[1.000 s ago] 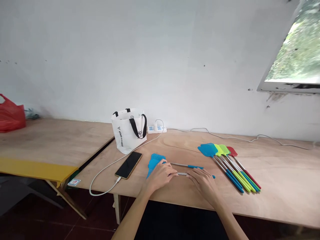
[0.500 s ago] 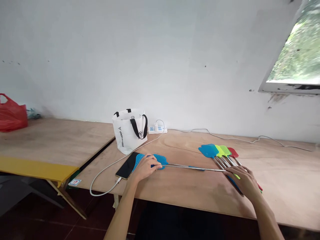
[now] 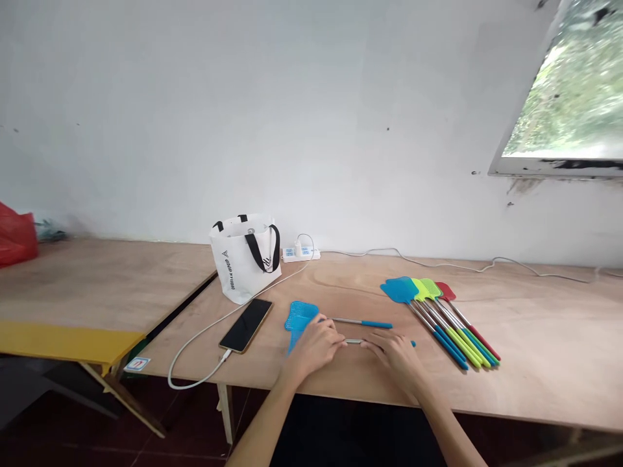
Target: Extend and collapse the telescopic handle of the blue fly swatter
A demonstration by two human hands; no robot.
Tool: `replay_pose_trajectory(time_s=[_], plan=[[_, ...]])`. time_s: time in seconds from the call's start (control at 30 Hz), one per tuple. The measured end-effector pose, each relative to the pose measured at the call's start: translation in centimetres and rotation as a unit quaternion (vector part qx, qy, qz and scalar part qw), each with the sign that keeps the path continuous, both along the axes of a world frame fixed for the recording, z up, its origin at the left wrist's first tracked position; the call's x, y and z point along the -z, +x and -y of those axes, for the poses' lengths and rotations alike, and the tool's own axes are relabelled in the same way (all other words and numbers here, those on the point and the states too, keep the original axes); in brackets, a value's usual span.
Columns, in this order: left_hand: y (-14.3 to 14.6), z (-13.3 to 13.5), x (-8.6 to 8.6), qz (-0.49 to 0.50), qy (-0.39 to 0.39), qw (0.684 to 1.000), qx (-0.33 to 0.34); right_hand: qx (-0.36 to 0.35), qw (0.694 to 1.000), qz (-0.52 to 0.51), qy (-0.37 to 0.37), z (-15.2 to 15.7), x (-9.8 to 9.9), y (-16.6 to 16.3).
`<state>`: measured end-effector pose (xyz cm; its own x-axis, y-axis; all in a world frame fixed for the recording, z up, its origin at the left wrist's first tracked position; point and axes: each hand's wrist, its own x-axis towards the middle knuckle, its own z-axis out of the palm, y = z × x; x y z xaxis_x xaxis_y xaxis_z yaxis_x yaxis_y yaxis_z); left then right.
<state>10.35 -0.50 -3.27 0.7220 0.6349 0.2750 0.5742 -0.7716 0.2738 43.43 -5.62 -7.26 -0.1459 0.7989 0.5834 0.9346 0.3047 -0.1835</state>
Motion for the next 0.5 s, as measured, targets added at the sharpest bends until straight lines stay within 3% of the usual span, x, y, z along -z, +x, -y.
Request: replay_pose_trajectory(time_s=[0.13,0.23,0.27,0.3,0.37,0.43,0.5], plan=[[-0.3,0.0,0.4,0.037,-0.049,0.998,-0.002,-0.064,0.998,-0.001,-0.030,-0.3,0.5,-6.0],[-1.6,-0.6,0.1,0.019,-0.073,0.997,-0.003,-0.136,0.989,-0.016,-0.056,-0.6,-0.2,-8.0],[-2.1,-0.9,0.0,0.031,-0.077,0.996,-0.009,-0.154,0.987,-0.017,-0.046,-0.7,-0.6,-7.6],[-2.8,-1.2,-0.2,0.045,-0.075,0.996,-0.016,-0.157,0.988,0.008,0.011,-0.8,-0.9,-6.6],[-4.2,-1.8,-0.4,0.078,-0.070,0.993,-0.058,-0.169,0.984,0.053,0.031,-1.1,-1.2,-3.1],[-5.6,-2.3,-0.5,0.079,-0.057,0.991,-0.096,-0.128,0.985,0.074,0.089,-1.4,-0.9,0.9],[-6.6,-2.7,-0.5,0.054,-0.078,0.988,-0.122,-0.113,0.989,0.073,0.065,-1.6,-0.4,4.3]])
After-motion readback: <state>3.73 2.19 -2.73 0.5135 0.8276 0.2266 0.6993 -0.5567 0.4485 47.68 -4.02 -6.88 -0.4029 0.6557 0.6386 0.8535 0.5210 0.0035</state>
